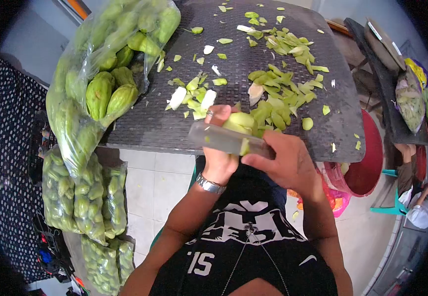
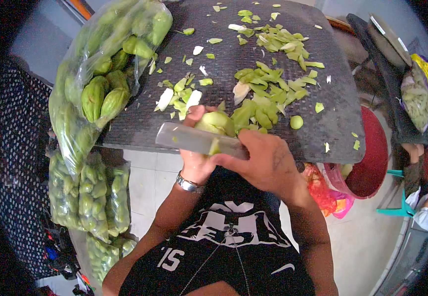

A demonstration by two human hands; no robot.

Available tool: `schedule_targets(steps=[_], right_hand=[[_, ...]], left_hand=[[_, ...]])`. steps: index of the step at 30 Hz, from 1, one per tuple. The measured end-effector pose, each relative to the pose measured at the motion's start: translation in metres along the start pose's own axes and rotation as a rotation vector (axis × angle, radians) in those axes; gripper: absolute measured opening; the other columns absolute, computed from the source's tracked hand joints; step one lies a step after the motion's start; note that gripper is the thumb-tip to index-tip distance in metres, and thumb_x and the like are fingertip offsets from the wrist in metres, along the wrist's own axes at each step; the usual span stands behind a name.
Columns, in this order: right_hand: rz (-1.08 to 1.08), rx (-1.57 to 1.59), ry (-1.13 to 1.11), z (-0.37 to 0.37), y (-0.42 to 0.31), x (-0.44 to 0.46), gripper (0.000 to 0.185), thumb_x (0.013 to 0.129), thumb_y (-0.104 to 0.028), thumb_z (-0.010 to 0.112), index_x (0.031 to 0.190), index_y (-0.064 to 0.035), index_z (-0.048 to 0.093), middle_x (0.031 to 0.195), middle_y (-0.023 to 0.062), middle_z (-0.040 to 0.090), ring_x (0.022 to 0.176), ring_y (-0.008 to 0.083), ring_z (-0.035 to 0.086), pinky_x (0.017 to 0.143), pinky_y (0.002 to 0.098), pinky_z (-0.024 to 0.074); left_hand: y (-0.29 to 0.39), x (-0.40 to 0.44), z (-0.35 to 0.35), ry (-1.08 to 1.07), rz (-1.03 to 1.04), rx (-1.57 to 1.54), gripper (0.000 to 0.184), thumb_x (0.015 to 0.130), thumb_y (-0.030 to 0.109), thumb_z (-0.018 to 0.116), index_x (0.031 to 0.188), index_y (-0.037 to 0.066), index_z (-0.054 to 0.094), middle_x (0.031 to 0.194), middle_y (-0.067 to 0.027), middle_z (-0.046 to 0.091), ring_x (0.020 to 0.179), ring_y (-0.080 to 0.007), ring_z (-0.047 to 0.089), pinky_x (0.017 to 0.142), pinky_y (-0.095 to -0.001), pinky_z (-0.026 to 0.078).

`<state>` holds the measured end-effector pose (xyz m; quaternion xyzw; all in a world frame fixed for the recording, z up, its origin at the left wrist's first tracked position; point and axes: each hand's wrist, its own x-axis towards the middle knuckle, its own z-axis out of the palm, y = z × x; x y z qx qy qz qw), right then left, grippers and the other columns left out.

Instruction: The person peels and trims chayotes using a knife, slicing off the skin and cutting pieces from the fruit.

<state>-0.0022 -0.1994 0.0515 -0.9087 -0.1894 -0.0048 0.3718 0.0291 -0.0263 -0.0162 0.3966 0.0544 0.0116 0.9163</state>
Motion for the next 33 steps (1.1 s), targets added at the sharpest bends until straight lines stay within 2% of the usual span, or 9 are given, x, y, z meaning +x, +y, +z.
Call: schedule_targets(steps=[5,6,9,14,15,18,21,27,33], right_hand=[[0.157,0.009,0.065,-0.005,0.011,0.008,0.057,0.091,-0.05,0.074,0.082,0.0033,0.057,0.068,0.0211,0.055,0.062,0.0373,0.053,0.058,0.0428,0.0435],[0.259,0.029,0.079,-0.008,0.02,0.009,0.056,0.093,-0.049,0.073,0.082,0.0038,0.058,0.068,0.0215,0.055,0.062,0.0358,0.053,0.059,0.0424,0.0438],[0.494,-0.145,0.057,-0.023,0.063,0.015,0.066,0.097,-0.06,0.062,0.08,0.0036,0.061,0.073,0.0267,0.063,0.068,0.0432,0.061,0.064,0.0476,0.0477],[0.484,-0.028,0.149,-0.022,0.06,0.005,0.066,0.099,-0.06,0.061,0.082,0.0039,0.061,0.068,0.0243,0.058,0.061,0.0324,0.052,0.062,0.0443,0.0454],[0.466,0.017,0.17,-0.019,0.059,0.005,0.066,0.099,-0.06,0.061,0.082,0.0041,0.061,0.067,0.0234,0.057,0.06,0.0299,0.05,0.061,0.0439,0.0449],[0.45,0.003,0.136,-0.015,0.05,0.004,0.066,0.098,-0.06,0.062,0.082,0.0043,0.061,0.065,0.0207,0.056,0.059,0.0246,0.049,0.059,0.0429,0.0438],[0.477,0.019,0.094,-0.01,0.048,0.004,0.065,0.098,-0.059,0.063,0.082,0.0039,0.061,0.064,0.0189,0.056,0.059,0.0227,0.049,0.058,0.0416,0.0433],[0.476,0.083,0.097,0.0,0.052,0.0,0.055,0.103,-0.047,0.062,0.082,0.0033,0.058,0.064,0.0084,0.044,0.065,0.0124,0.039,0.057,0.0359,0.037],[0.445,0.103,0.148,0.002,0.057,-0.003,0.061,0.099,-0.055,0.063,0.083,0.0036,0.061,0.062,0.0186,0.055,0.058,0.0218,0.05,0.058,0.0413,0.0432]], left_hand=[[0.012,-0.009,0.015,0.204,-0.042,-0.194,0.016,0.095,0.019,0.063,0.108,0.011,0.058,0.1,-0.0061,0.066,0.093,-0.019,0.066,0.085,-0.0355,0.055],[0.016,-0.008,-0.001,0.031,-0.085,-0.186,0.015,0.096,0.019,0.06,0.108,0.01,0.059,0.1,-0.007,0.067,0.093,-0.0208,0.067,0.086,-0.0373,0.055],[0.017,-0.006,-0.007,0.037,-0.138,-0.135,0.031,0.098,0.036,0.063,0.11,0.008,0.061,0.105,-0.0106,0.068,0.102,-0.0292,0.068,0.093,-0.0492,0.057],[0.029,0.0,0.012,0.077,-0.364,-0.304,0.042,0.099,0.046,0.06,0.114,0.007,0.064,0.103,-0.0151,0.07,0.095,-0.0341,0.07,0.088,-0.0516,0.059],[0.033,-0.001,0.022,0.178,-0.407,-0.303,0.049,0.1,0.051,0.057,0.116,0.006,0.065,0.104,-0.0179,0.07,0.087,-0.0344,0.07,0.074,-0.0463,0.061],[0.031,0.002,-0.004,-0.058,-0.564,-0.306,0.05,0.1,0.053,0.055,0.116,0.007,0.066,0.103,-0.0116,0.072,0.085,-0.0263,0.071,0.065,-0.039,0.056],[0.03,0.003,-0.013,-0.109,-0.589,-0.365,0.051,0.1,0.054,0.053,0.115,0.008,0.066,0.106,-0.0174,0.071,0.072,-0.0289,0.067,0.05,-0.0345,0.048],[0.03,0.003,-0.005,-0.125,-0.409,-0.282,0.052,0.101,0.05,0.053,0.128,0.006,0.061,0.12,-0.0177,0.069,0.103,-0.0295,0.069,0.079,-0.0449,0.058],[0.036,-0.003,0.002,-0.228,-0.529,-0.503,0.054,0.1,0.046,0.057,0.13,0.002,0.058,0.129,-0.0207,0.064,0.125,-0.0401,0.06,0.109,-0.0595,0.047]])
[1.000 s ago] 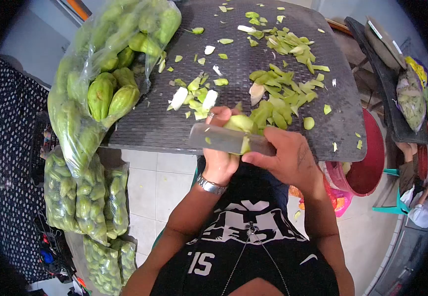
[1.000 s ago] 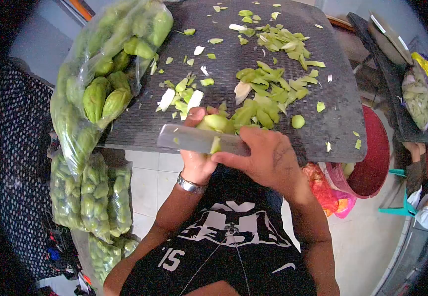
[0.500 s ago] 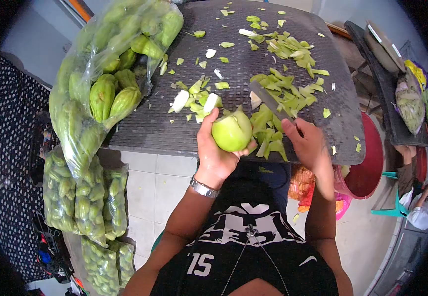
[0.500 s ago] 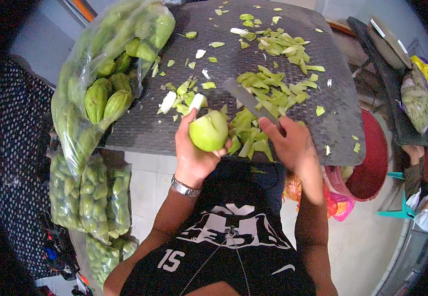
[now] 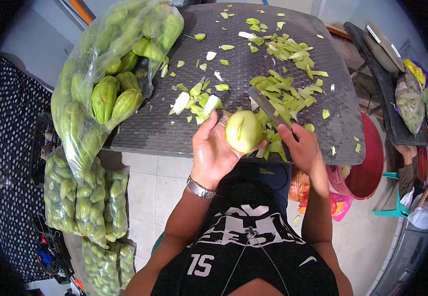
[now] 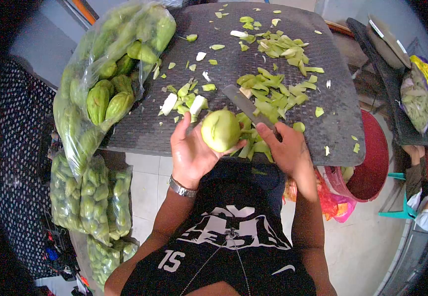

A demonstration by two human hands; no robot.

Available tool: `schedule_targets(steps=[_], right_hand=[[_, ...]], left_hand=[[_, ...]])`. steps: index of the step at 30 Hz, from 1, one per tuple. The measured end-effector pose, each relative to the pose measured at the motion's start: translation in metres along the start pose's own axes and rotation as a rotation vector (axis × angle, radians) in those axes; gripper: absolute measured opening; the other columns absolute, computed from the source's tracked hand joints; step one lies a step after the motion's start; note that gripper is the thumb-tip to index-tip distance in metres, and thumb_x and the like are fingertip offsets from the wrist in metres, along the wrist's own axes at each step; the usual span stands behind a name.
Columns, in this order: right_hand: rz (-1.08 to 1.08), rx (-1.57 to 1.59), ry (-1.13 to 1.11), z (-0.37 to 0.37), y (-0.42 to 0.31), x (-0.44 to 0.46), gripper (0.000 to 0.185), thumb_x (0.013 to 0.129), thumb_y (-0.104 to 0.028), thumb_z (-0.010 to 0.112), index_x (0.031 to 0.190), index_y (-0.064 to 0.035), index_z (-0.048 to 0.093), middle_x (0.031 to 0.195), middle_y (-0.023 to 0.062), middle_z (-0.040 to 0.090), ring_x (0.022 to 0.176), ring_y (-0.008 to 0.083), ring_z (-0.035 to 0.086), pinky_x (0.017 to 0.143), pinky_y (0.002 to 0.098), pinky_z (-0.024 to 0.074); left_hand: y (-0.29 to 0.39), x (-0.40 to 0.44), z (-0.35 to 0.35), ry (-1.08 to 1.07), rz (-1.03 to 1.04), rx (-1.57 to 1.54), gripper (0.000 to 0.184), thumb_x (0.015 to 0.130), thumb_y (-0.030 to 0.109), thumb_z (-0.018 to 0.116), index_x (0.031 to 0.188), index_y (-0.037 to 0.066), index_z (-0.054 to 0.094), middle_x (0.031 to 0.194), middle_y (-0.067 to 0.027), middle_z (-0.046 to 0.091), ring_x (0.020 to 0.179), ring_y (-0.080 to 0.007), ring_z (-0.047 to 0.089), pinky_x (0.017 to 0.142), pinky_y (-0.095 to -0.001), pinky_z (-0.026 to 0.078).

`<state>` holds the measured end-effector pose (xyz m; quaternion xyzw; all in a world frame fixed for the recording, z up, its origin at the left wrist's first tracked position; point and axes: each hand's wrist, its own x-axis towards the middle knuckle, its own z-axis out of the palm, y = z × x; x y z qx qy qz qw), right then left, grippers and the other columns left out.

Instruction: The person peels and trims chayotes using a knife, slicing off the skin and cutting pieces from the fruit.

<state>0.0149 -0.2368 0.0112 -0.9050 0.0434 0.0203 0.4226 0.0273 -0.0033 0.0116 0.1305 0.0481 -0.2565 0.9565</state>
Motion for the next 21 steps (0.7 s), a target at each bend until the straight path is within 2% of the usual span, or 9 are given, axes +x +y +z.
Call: schedule_targets(steps=[3,6,10,13,14,15,17,18,21], right_hand=[[0.01,0.006,-0.01,0.001,-0.001,-0.001,0.06,0.099,-0.053,0.065,0.082,0.0037,0.061,0.063,0.019,0.056,0.058,0.0219,0.05,0.058,0.0411,0.0429],[-0.001,0.018,-0.01,0.001,-0.004,-0.005,0.055,0.098,-0.05,0.067,0.088,0.0033,0.062,0.065,0.0178,0.058,0.061,0.0209,0.051,0.06,0.0392,0.0439],[-0.117,0.113,-0.036,0.0,-0.027,-0.021,0.054,0.095,-0.048,0.071,0.119,-0.0005,0.062,0.084,0.0198,0.067,0.075,0.0285,0.065,0.07,0.0406,0.0521],[-0.359,0.088,-0.039,0.006,-0.037,-0.028,0.072,0.09,-0.049,0.075,0.145,-0.0085,0.053,0.1,0.0218,0.069,0.09,0.0376,0.07,0.079,0.0439,0.0558],[-0.454,0.04,-0.025,0.01,-0.036,-0.029,0.078,0.088,-0.05,0.076,0.151,-0.0121,0.048,0.104,0.0224,0.069,0.094,0.0401,0.069,0.081,0.0453,0.0561],[-0.55,-0.008,-0.013,0.013,-0.037,-0.029,0.085,0.086,-0.051,0.077,0.156,-0.0157,0.044,0.107,0.023,0.068,0.099,0.0425,0.069,0.084,0.0468,0.0565],[-0.537,-0.087,-0.007,0.015,-0.04,-0.034,0.089,0.082,-0.054,0.077,0.159,-0.025,0.042,0.095,0.0174,0.066,0.084,0.04,0.069,0.073,0.0464,0.0572],[-0.539,-0.121,-0.011,0.014,-0.043,-0.035,0.088,0.082,-0.055,0.077,0.158,-0.0261,0.043,0.091,0.0156,0.064,0.081,0.0384,0.069,0.07,0.0457,0.0571],[-0.591,-0.18,0.026,0.017,-0.042,-0.035,0.087,0.082,-0.059,0.075,0.157,-0.0282,0.045,0.083,0.0105,0.059,0.069,0.033,0.067,0.061,0.0434,0.0556]], left_hand=[[-0.01,0.006,-0.009,0.198,0.012,0.089,0.051,0.099,0.043,0.06,0.129,0.002,0.058,0.13,-0.0214,0.063,0.126,-0.0405,0.06,0.108,-0.0586,0.048],[-0.016,0.007,-0.002,0.171,0.02,0.034,0.047,0.101,0.043,0.059,0.128,0.004,0.059,0.125,-0.0183,0.066,0.117,-0.0382,0.064,0.1,-0.052,0.054],[-0.012,0.006,0.0,0.16,-0.007,0.086,0.043,0.102,0.04,0.057,0.127,0.006,0.058,0.111,-0.013,0.07,0.108,-0.0289,0.068,0.093,-0.0474,0.057],[-0.011,0.007,-0.032,-0.031,-0.023,0.018,0.043,0.103,0.044,0.054,0.127,0.009,0.058,0.111,-0.0099,0.07,0.096,-0.0264,0.071,0.078,-0.0414,0.061],[-0.019,0.008,-0.039,0.066,0.085,0.174,0.046,0.103,0.05,0.052,0.129,0.013,0.062,0.112,-0.0076,0.073,0.092,-0.021,0.073,0.066,-0.034,0.06],[-0.019,0.006,-0.031,0.104,0.062,0.145,0.046,0.102,0.049,0.052,0.129,0.013,0.062,0.112,-0.0077,0.073,0.092,-0.0214,0.073,0.067,-0.0346,0.06],[-0.017,0.001,-0.008,0.181,0.022,0.087,0.046,0.102,0.048,0.053,0.128,0.012,0.063,0.113,-0.0079,0.073,0.093,-0.0222,0.073,0.069,-0.0358,0.06],[-0.003,0.005,-0.017,-0.146,-0.108,-0.016,0.047,0.1,0.047,0.053,0.126,0.01,0.065,0.114,-0.0089,0.073,0.097,-0.0247,0.072,0.077,-0.0395,0.06],[-0.006,0.003,-0.025,0.049,-0.078,0.078,0.049,0.099,0.046,0.052,0.127,0.008,0.064,0.115,-0.0106,0.072,0.102,-0.0268,0.072,0.081,-0.0383,0.061]])
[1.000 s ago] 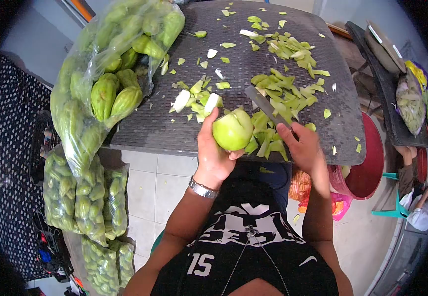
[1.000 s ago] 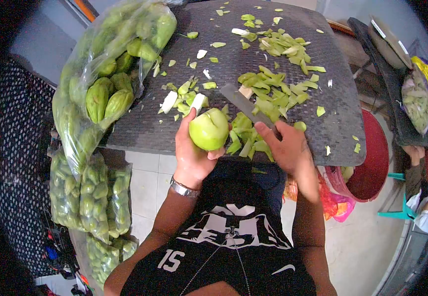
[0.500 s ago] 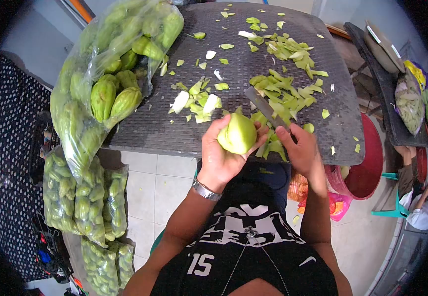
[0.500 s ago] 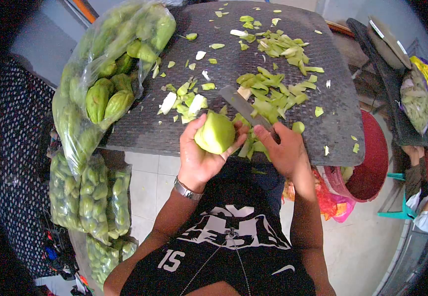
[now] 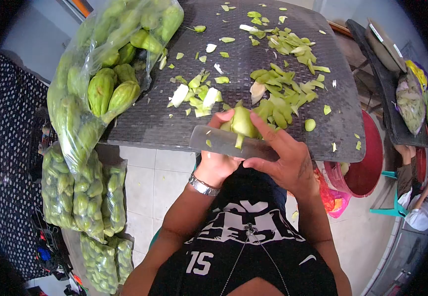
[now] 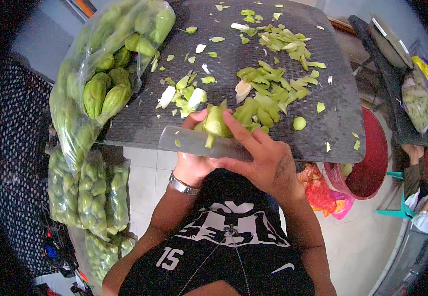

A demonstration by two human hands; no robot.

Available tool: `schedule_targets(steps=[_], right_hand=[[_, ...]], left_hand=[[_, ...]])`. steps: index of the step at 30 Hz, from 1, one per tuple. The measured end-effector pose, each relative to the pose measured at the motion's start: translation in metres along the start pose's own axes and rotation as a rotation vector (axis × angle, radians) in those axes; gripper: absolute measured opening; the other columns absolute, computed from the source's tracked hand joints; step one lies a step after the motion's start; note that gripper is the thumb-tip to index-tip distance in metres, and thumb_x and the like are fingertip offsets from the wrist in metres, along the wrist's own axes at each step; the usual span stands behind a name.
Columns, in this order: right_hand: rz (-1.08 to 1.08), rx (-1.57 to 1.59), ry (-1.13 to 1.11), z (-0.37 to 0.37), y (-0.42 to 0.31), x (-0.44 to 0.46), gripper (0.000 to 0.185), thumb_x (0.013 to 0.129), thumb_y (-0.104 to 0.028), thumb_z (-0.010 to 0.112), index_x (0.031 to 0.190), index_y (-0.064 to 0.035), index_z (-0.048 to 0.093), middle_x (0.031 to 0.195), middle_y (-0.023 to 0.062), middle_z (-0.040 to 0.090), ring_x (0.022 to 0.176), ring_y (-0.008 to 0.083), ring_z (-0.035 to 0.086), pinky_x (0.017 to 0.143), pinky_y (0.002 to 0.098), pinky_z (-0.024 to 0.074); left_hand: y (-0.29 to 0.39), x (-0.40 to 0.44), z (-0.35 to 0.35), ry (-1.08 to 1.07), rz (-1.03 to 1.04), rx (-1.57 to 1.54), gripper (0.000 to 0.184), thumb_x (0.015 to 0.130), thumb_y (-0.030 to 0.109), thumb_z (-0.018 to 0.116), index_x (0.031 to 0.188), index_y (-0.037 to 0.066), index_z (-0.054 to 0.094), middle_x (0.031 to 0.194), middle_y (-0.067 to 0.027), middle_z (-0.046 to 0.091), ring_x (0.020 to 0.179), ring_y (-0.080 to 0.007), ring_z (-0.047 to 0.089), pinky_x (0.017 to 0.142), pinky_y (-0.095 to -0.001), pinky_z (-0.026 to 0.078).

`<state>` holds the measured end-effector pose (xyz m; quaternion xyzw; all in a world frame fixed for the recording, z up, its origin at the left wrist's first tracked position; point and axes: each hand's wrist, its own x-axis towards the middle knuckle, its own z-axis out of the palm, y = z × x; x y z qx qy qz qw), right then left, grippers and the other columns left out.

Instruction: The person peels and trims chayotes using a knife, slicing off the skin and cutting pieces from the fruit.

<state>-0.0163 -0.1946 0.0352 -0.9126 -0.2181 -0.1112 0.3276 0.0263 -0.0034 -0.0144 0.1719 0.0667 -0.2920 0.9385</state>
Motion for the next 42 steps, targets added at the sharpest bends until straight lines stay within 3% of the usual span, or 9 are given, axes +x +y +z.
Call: schedule_targets(steps=[2,5,7,9,14,24,30,33,42], right_hand=[[-0.019,-0.047,0.007,0.0,0.0,0.0,0.086,0.081,-0.06,0.074,0.156,-0.0289,0.047,0.079,0.0082,0.056,0.064,0.0299,0.066,0.058,0.0422,0.0548],[-0.019,-0.111,-0.016,-0.002,0.0,-0.001,0.083,0.081,-0.061,0.073,0.155,-0.0295,0.049,0.078,0.0063,0.054,0.062,0.027,0.064,0.057,0.0411,0.0543],[-0.03,-0.127,-0.025,-0.004,0.003,-0.002,0.082,0.081,-0.06,0.073,0.153,-0.0296,0.051,0.077,0.0054,0.053,0.061,0.026,0.063,0.056,0.0406,0.0538],[-0.065,-0.111,-0.006,-0.003,0.009,-0.003,0.08,0.081,-0.059,0.073,0.153,-0.0297,0.052,0.078,0.0055,0.053,0.06,0.0261,0.063,0.055,0.0405,0.0532],[-0.093,-0.087,-0.021,-0.009,0.018,-0.004,0.077,0.081,-0.058,0.074,0.15,-0.0302,0.055,0.077,0.0065,0.052,0.06,0.0282,0.061,0.054,0.0413,0.0517],[-0.083,0.024,-0.062,-0.014,0.019,-0.006,0.076,0.083,-0.056,0.075,0.151,-0.0299,0.054,0.077,0.0082,0.053,0.062,0.0308,0.061,0.057,0.0423,0.0511],[-0.005,0.076,0.062,-0.001,0.019,-0.006,0.08,0.082,-0.056,0.076,0.152,-0.0256,0.054,0.08,0.0087,0.055,0.064,0.0307,0.062,0.06,0.0427,0.0526],[0.064,0.083,0.11,0.004,0.013,-0.008,0.084,0.08,-0.058,0.077,0.153,-0.0246,0.053,0.081,0.0089,0.056,0.065,0.0307,0.063,0.061,0.0425,0.0539],[0.015,-0.011,0.164,0.018,0.008,-0.007,0.084,0.08,-0.059,0.078,0.152,-0.024,0.053,0.081,0.008,0.056,0.063,0.0279,0.064,0.059,0.0409,0.0564]], left_hand=[[0.002,-0.002,0.0,-0.011,-0.033,0.015,0.05,0.099,0.045,0.051,0.128,0.007,0.064,0.115,-0.0115,0.072,0.104,-0.0276,0.071,0.081,-0.0362,0.062],[0.006,0.008,-0.022,-0.329,-0.185,-0.124,0.051,0.099,0.044,0.05,0.13,0.006,0.063,0.116,-0.0129,0.071,0.104,-0.0291,0.071,0.077,-0.0346,0.063],[0.005,0.007,-0.019,-0.328,-0.199,-0.131,0.052,0.098,0.044,0.05,0.131,0.006,0.062,0.116,-0.0139,0.071,0.102,-0.0294,0.072,0.071,-0.0348,0.063],[-0.001,0.0,-0.012,-0.049,-0.097,-0.002,0.052,0.097,0.044,0.05,0.131,0.006,0.062,0.116,-0.0146,0.07,0.097,-0.0288,0.073,0.063,-0.0354,0.063],[0.0,0.0,-0.015,0.022,-0.163,-0.029,0.051,0.095,0.039,0.051,0.13,0.003,0.061,0.113,-0.0151,0.07,0.087,-0.0272,0.072,0.047,-0.0326,0.058],[0.007,0.001,-0.02,-0.155,-0.112,0.087,0.054,0.093,0.041,0.054,0.129,0.0,0.059,0.102,-0.0168,0.072,0.072,-0.0264,0.073,0.044,-0.0321,0.057],[-0.002,0.0,0.016,0.165,0.053,0.032,0.038,0.106,0.04,0.054,0.125,0.008,0.062,0.106,-0.0105,0.071,0.09,-0.0251,0.072,0.071,-0.0405,0.061],[-0.013,0.005,0.019,0.25,0.226,0.111,0.055,0.105,0.054,0.05,0.131,0.007,0.061,0.126,-0.0147,0.069,0.106,-0.0277,0.071,0.093,-0.0455,0.059],[-0.037,0.003,0.019,0.23,0.485,0.303,0.04,0.105,0.041,0.054,0.13,0.01,0.059,0.124,-0.007,0.064,0.12,-0.0233,0.061,0.106,-0.0419,0.048]])
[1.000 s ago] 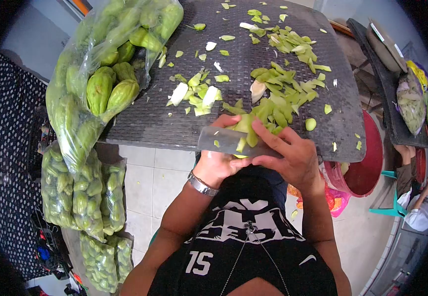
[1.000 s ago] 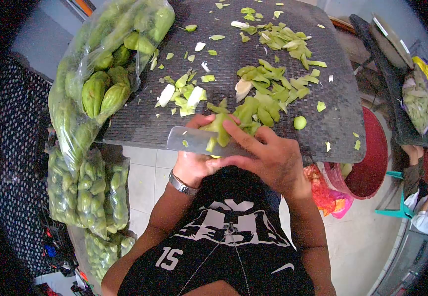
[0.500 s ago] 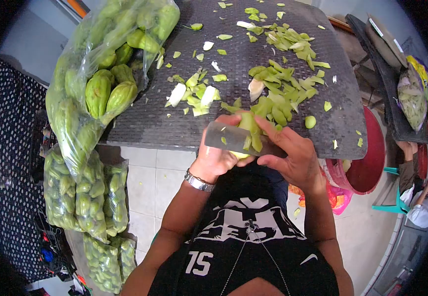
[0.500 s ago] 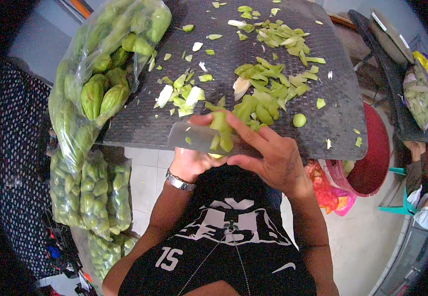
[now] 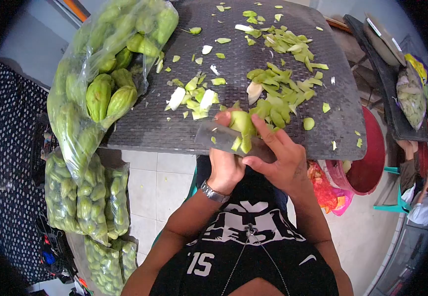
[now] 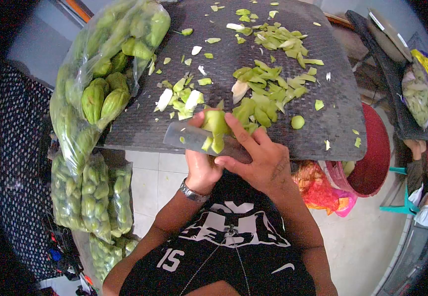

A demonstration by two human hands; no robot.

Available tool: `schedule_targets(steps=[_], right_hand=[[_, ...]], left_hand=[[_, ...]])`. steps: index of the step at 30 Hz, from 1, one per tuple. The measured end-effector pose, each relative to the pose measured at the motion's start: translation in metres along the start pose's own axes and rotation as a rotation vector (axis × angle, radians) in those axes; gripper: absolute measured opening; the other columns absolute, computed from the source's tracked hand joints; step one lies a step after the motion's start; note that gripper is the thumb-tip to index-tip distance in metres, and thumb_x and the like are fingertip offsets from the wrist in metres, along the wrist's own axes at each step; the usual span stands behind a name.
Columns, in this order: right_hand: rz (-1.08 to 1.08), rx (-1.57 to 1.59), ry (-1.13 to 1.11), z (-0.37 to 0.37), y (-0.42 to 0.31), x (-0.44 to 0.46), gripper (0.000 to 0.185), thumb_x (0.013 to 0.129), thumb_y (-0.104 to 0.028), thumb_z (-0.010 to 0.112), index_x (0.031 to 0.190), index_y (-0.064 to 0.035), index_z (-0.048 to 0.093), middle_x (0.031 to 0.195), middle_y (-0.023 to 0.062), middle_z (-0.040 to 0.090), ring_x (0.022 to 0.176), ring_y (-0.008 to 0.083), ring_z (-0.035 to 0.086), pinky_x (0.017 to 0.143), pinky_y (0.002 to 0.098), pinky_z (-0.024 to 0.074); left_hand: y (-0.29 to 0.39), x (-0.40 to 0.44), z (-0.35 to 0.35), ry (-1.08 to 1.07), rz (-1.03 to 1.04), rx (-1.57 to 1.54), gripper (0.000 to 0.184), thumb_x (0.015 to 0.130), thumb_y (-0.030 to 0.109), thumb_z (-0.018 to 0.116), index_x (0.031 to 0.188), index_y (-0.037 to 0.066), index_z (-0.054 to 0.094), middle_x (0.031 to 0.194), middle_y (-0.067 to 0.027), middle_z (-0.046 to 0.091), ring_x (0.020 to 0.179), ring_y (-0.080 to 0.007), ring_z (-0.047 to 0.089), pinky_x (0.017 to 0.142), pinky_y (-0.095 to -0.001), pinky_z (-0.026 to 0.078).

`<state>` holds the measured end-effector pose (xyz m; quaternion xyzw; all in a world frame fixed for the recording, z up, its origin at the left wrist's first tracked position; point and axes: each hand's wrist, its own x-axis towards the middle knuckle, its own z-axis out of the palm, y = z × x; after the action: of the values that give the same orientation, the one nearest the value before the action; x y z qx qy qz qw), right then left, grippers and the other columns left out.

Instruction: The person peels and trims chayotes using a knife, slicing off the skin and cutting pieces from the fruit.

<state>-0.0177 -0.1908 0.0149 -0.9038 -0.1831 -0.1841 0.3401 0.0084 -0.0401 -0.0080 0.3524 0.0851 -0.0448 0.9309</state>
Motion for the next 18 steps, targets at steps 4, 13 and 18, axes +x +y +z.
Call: schedule_targets(steps=[4,13,18], right_hand=[[-0.014,0.037,-0.009,0.003,0.0,-0.001,0.079,0.083,-0.055,0.079,0.152,-0.0244,0.054,0.081,0.0077,0.056,0.063,0.027,0.064,0.059,0.0403,0.0563],[-0.033,0.209,-0.094,-0.001,0.02,0.0,0.079,0.086,-0.053,0.076,0.155,-0.0244,0.049,0.085,0.0109,0.059,0.07,0.0328,0.067,0.062,0.0417,0.0567],[-0.03,0.142,-0.103,-0.006,0.003,-0.001,0.084,0.085,-0.056,0.074,0.157,-0.0233,0.047,0.084,0.0112,0.059,0.07,0.0337,0.067,0.063,0.0431,0.0566]], left_hand=[[-0.003,0.0,-0.002,-0.037,0.07,-0.008,0.037,0.105,0.036,0.052,0.129,0.008,0.058,0.124,-0.0081,0.064,0.12,-0.0229,0.061,0.104,-0.041,0.049],[-0.003,-0.004,-0.005,-0.002,0.107,0.153,0.033,0.107,0.031,0.043,0.124,0.007,0.059,0.116,-0.0065,0.064,0.105,-0.0174,0.065,0.092,-0.0326,0.053],[-0.004,0.006,-0.009,-0.038,0.065,-0.039,0.03,0.104,0.034,0.051,0.12,0.01,0.056,0.11,-0.0047,0.062,0.105,-0.0179,0.063,0.095,-0.0348,0.052]])
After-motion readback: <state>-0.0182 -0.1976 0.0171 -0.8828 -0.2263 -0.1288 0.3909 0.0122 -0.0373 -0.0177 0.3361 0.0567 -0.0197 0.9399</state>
